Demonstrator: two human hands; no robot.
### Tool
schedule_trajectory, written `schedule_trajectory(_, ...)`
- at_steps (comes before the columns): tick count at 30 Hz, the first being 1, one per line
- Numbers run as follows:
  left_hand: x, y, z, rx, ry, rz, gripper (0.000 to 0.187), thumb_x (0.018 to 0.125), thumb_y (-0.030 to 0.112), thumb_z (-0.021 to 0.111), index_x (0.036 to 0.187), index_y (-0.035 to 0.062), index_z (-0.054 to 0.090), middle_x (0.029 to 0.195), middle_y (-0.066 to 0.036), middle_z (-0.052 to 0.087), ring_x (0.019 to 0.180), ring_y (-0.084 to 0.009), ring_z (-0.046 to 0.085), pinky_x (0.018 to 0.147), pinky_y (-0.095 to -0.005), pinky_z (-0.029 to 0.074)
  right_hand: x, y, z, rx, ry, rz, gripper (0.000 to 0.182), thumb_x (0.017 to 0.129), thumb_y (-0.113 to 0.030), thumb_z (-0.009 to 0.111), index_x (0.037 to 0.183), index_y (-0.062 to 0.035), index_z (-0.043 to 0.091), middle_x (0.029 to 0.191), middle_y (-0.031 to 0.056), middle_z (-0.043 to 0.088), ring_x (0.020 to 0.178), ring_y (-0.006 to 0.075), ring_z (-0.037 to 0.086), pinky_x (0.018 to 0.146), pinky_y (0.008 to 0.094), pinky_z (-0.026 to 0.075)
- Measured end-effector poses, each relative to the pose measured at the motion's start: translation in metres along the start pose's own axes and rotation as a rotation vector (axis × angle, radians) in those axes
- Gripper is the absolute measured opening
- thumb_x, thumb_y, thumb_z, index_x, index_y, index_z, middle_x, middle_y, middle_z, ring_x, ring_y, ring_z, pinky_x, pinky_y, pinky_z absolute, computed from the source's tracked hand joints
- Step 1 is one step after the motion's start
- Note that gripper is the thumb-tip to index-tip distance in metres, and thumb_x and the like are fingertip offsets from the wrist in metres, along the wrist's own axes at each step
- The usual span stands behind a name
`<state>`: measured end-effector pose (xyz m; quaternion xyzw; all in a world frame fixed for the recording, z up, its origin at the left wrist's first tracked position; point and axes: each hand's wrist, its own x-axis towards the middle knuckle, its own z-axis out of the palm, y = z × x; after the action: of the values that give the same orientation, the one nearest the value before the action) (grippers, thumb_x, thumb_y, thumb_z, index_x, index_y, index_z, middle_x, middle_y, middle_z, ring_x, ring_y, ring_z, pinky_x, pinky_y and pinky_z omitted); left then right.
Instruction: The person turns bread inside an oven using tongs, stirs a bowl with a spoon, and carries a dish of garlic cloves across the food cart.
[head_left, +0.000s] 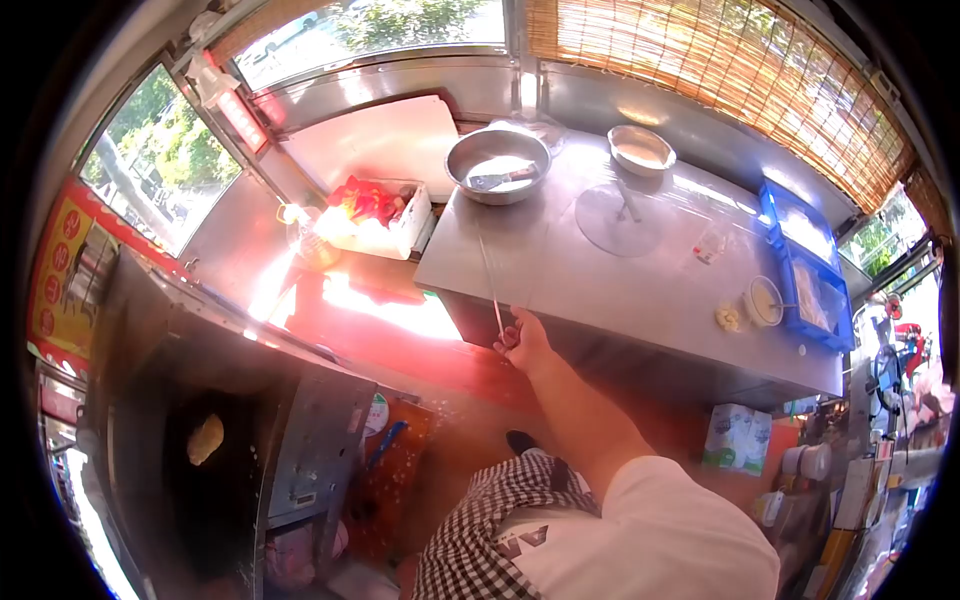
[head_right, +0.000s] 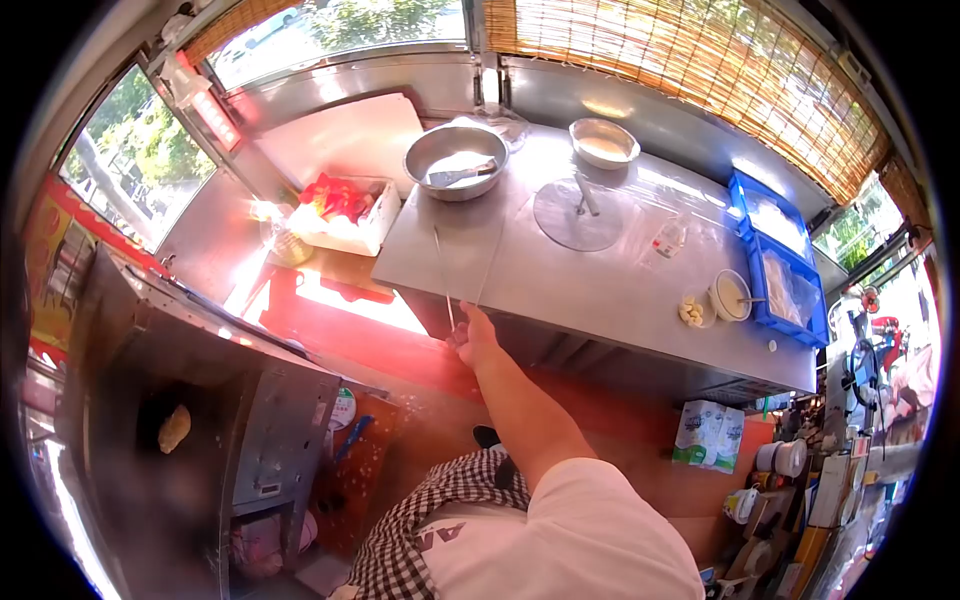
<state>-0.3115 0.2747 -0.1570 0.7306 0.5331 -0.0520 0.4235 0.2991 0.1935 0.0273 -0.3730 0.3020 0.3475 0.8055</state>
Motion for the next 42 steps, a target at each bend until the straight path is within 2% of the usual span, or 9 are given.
schedule_trajectory(6, 0.038, 0.044, -0.002, 0.059, -0.098, 0.078, 0.032, 0.083, 0.032, 0.063, 0.094, 0.0032, 0.07, 0.087, -0.011, 0.07, 0.079, -0.0186, 0.066, 0.074, -0.0341, 0.052, 0.038, -0.006, -0.03, 0.126, -0.143, 0.109, 0.026, 0.081, -0.035, 0.067, 0.072, -0.0186, 0.049, 0.078, 0.0013, 0.046, 0.079, 0.023, 0.046, 0.104, 0.0535, 0.029)
schedule_trajectory(9, 0.04, 0.08, 0.004, -0.076, -0.091, 0.037, 0.032, 0.084, 0.03, 0.064, 0.092, 0.0005, 0.07, 0.086, -0.008, 0.07, 0.079, -0.0143, 0.064, 0.074, -0.0306, 0.051, 0.005, -0.021, -0.03, 0.029, -0.202, 0.056, 0.024, 0.081, -0.036, 0.068, 0.082, -0.0171, 0.054, 0.088, 0.0038, 0.05, 0.094, 0.0255, 0.047, 0.107, 0.0554, 0.024)
schedule_trajectory(13, 0.062, 0.05, 0.022, -0.112, -0.173, 0.175, 0.032, 0.083, 0.03, 0.066, 0.093, -0.0013, 0.069, 0.087, -0.008, 0.07, 0.079, -0.013, 0.064, 0.074, -0.0297, 0.051, -0.001, -0.021, -0.056, -0.111, 0.065, 0.056, 0.042, 0.082, -0.031, 0.069, 0.112, -0.0081, 0.051, 0.111, 0.0108, 0.05, 0.115, 0.0308, 0.042, 0.106, 0.056, 0.027)
schedule_trajectory(19, 0.071, 0.035, 0.023, -0.019, -0.246, 0.131, 0.027, 0.081, 0.023, 0.067, 0.091, -0.0019, 0.069, 0.081, -0.006, 0.068, 0.075, -0.0137, 0.063, 0.07, -0.0299, 0.051, -0.06, -0.038, -0.131, -0.12, 0.08, 0.009, 0.035, 0.084, -0.026, 0.067, 0.109, -0.0054, 0.054, 0.109, 0.0132, 0.052, 0.099, 0.0281, 0.055, 0.083, 0.0441, 0.051)
schedule_trajectory(24, 0.052, 0.05, 0.02, -0.381, -0.271, -0.247, 0.022, 0.078, 0.017, 0.068, 0.089, -0.0024, 0.067, 0.072, -0.007, 0.064, 0.062, -0.0157, 0.061, 0.055, -0.0292, 0.05, -0.103, -0.072, -0.2, -0.106, 0.195, -0.121, 0.025, 0.087, -0.024, 0.063, 0.1, -0.0035, 0.057, 0.09, 0.009, 0.058, 0.081, 0.023, 0.06, 0.071, 0.0361, 0.054)
schedule_trajectory(31, 0.073, 0.087, 0.038, -0.302, -0.352, -0.068, 0.018, 0.081, 0.014, 0.066, 0.088, -0.0024, 0.066, 0.069, -0.006, 0.062, 0.056, -0.0141, 0.058, 0.049, -0.0279, 0.048, -0.151, -0.138, -0.263, 0.083, 0.325, -0.38, 0.015, 0.087, -0.02, 0.063, 0.09, -0.0055, 0.06, 0.078, 0.0062, 0.06, 0.068, 0.0185, 0.059, 0.06, 0.0319, 0.05)
schedule_trajectory(33, 0.075, 0.112, 0.048, -0.285, -0.39, 0.083, 0.017, 0.082, 0.013, 0.064, 0.088, -0.003, 0.066, 0.069, -0.006, 0.062, 0.057, -0.0137, 0.058, 0.05, -0.0274, 0.048, -0.161, -0.16, -0.285, 0.092, 0.347, -0.434, 0.016, 0.088, -0.023, 0.062, 0.09, -0.008, 0.06, 0.08, 0.0037, 0.06, 0.068, 0.0162, 0.06, 0.061, 0.0311, 0.052)
schedule_trajectory(38, -0.017, 0.348, 0.049, -0.092, -0.414, 0.199, 0.019, 0.083, 0.013, 0.06, 0.087, -0.0047, 0.066, 0.071, -0.007, 0.063, 0.064, -0.013, 0.059, 0.055, -0.0268, 0.047, -0.175, -0.234, -0.341, 0.179, 0.475, -0.602, 0.016, 0.088, -0.02, 0.061, 0.096, -0.0064, 0.059, 0.08, 0.0054, 0.06, 0.063, 0.0158, 0.059, 0.053, 0.0282, 0.05)
schedule_trajectory(42, 0.015, 0.373, 0.116, 0.117, -0.409, 0.339, 0.019, 0.084, 0.013, 0.057, 0.085, -0.0047, 0.065, 0.072, -0.006, 0.062, 0.068, -0.013, 0.059, 0.058, -0.0281, 0.047, -0.163, -0.315, -0.41, 0.004, 0.54, -0.793, 0.021, 0.089, -0.021, 0.06, 0.099, -0.0033, 0.059, 0.079, 0.0043, 0.059, 0.062, 0.0132, 0.058, 0.053, 0.025, 0.048)
